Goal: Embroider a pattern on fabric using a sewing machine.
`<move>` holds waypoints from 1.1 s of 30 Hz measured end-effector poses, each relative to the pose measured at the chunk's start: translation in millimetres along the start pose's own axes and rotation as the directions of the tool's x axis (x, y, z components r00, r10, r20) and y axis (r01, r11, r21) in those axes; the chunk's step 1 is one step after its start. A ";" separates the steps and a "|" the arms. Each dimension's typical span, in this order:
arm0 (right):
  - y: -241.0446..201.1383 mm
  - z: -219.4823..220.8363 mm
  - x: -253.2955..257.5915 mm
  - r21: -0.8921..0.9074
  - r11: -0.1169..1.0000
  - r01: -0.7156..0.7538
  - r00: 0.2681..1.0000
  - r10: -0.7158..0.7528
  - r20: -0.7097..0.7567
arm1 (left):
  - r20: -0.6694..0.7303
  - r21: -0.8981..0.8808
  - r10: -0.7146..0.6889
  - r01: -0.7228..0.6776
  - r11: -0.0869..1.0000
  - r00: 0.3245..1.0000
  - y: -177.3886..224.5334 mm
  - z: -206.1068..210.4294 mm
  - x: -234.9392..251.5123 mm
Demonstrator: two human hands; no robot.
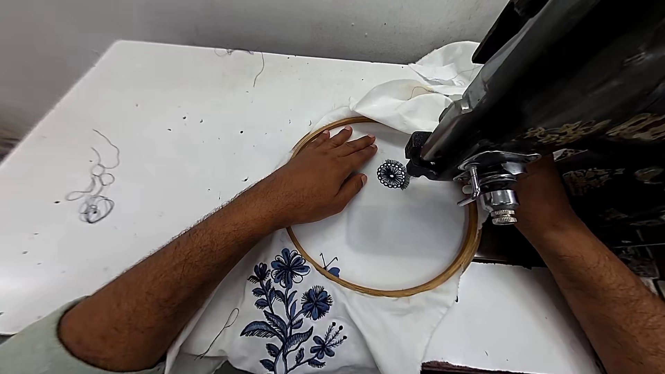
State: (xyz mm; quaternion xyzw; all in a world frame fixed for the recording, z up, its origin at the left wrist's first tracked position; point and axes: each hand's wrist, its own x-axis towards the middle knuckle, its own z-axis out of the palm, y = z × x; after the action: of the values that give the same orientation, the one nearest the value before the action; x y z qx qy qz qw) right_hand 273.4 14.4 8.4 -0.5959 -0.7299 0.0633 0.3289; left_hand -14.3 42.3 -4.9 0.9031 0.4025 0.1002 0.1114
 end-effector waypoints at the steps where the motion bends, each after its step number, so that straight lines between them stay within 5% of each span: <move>1: 0.5 1.0 -0.3 -0.002 1.000 0.003 1.000 -0.003 -0.009 | 0.006 -0.005 -0.001 0.001 1.000 1.000 -0.7 -0.4 0.2; 4: -8.0 -0.3 -1.2 0.006 0.996 -0.085 0.996 0.085 0.015 | 0.017 -0.009 -0.011 0.011 1.000 1.000 -4.5 -2.8 2.0; 9: -2.1 -0.3 0.7 -0.017 1.000 0.004 1.000 -0.004 0.004 | -0.003 0.019 -0.010 0.010 1.000 1.000 0.3 -0.1 0.0; 33: -3.2 -2.7 1.8 -0.021 1.000 -0.003 1.000 0.003 0.003 | -0.008 0.018 -0.006 0.006 1.000 1.000 2.5 1.4 1.0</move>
State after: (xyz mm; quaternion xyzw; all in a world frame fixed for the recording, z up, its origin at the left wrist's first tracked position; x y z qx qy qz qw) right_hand 272.2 14.4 12.8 -0.6002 -0.7301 0.0572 0.3215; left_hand -11.4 41.3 -5.5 0.9025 0.4064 0.0998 0.1018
